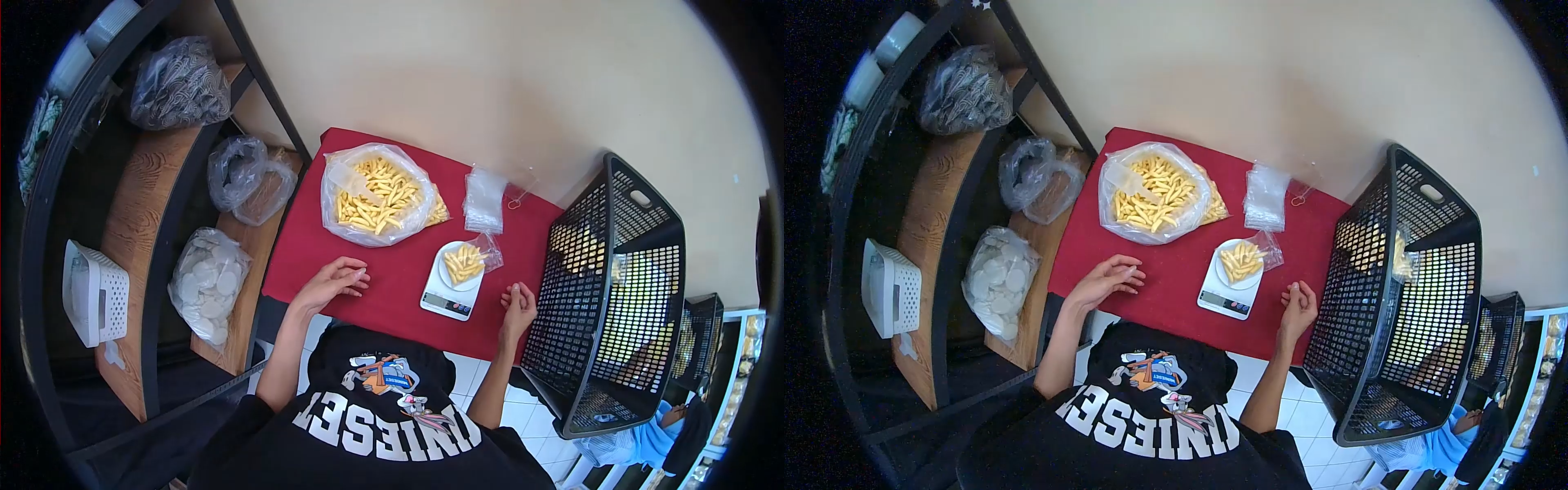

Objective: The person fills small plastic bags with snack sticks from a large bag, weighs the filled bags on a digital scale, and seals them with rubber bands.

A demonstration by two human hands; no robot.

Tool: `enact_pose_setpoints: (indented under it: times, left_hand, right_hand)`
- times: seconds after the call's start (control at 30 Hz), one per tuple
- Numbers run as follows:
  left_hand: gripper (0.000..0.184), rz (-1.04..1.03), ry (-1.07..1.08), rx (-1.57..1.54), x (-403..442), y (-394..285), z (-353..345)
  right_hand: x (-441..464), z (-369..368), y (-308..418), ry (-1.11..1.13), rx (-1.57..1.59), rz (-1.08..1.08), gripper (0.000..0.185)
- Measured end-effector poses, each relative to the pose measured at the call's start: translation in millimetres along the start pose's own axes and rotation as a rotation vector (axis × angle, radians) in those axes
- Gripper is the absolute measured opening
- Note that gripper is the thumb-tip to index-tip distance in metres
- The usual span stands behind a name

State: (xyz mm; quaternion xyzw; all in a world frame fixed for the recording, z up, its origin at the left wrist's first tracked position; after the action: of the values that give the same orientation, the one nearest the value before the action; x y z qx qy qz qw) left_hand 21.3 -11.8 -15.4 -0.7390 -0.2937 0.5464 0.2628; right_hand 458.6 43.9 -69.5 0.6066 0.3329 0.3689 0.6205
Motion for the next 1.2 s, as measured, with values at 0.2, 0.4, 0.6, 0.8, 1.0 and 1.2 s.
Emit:
enact_pose_setpoints:
  times: [0.2, 0.4, 0.6, 0.8, 1.0, 1.2]
  left_hand:
    - [0.039, -0.003, 0.040, 0.017, 6.8, -7.7, -7.9]
    - [0.038, 0.010, 0.045, 0.062, 6.1, -10.2, -10.0]
    - [0.071, -0.061, -0.068, 0.195, 3.3, -10.9, -20.3]
    - [0.123, -0.714, -0.393, 0.400, -9.3, -26.4, -43.3]
    - [0.085, -0.629, -0.368, 0.214, -6.8, -4.8, -16.7]
    - [0.084, -0.653, -0.305, 0.285, -7.6, 6.6, -11.3]
  right_hand:
    - [0.1, -17.3, -3.0, -0.018, 0.291, -0.256, 0.025]
    - [22.4, -45.9, -14.6, 0.075, 0.301, -0.310, 0.018]
    - [4.6, -99.0, 34.5, 0.291, 0.263, -0.009, 0.008]
    - [-122.3, -191.8, 142.8, 0.900, -0.038, 0.341, 0.012]
    - [-93.6, -242.4, 108.7, 0.843, -0.208, 0.360, 0.022]
    - [-56.5, -288.1, 79.1, 0.946, -0.656, 0.897, 0.029]
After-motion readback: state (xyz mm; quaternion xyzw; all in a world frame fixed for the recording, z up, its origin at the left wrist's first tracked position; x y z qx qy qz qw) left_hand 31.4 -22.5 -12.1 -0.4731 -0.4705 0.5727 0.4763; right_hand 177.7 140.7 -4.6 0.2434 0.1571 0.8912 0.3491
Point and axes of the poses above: each hand's wrist, its own x-axis towards the middle knuckle, its own z-axis out of the back of the hand, y = z × x, the point moved 3 cm from there along x, towards the middle knuckle, and after that the axes turned 12 degrees about z, right-handed, at the moved point
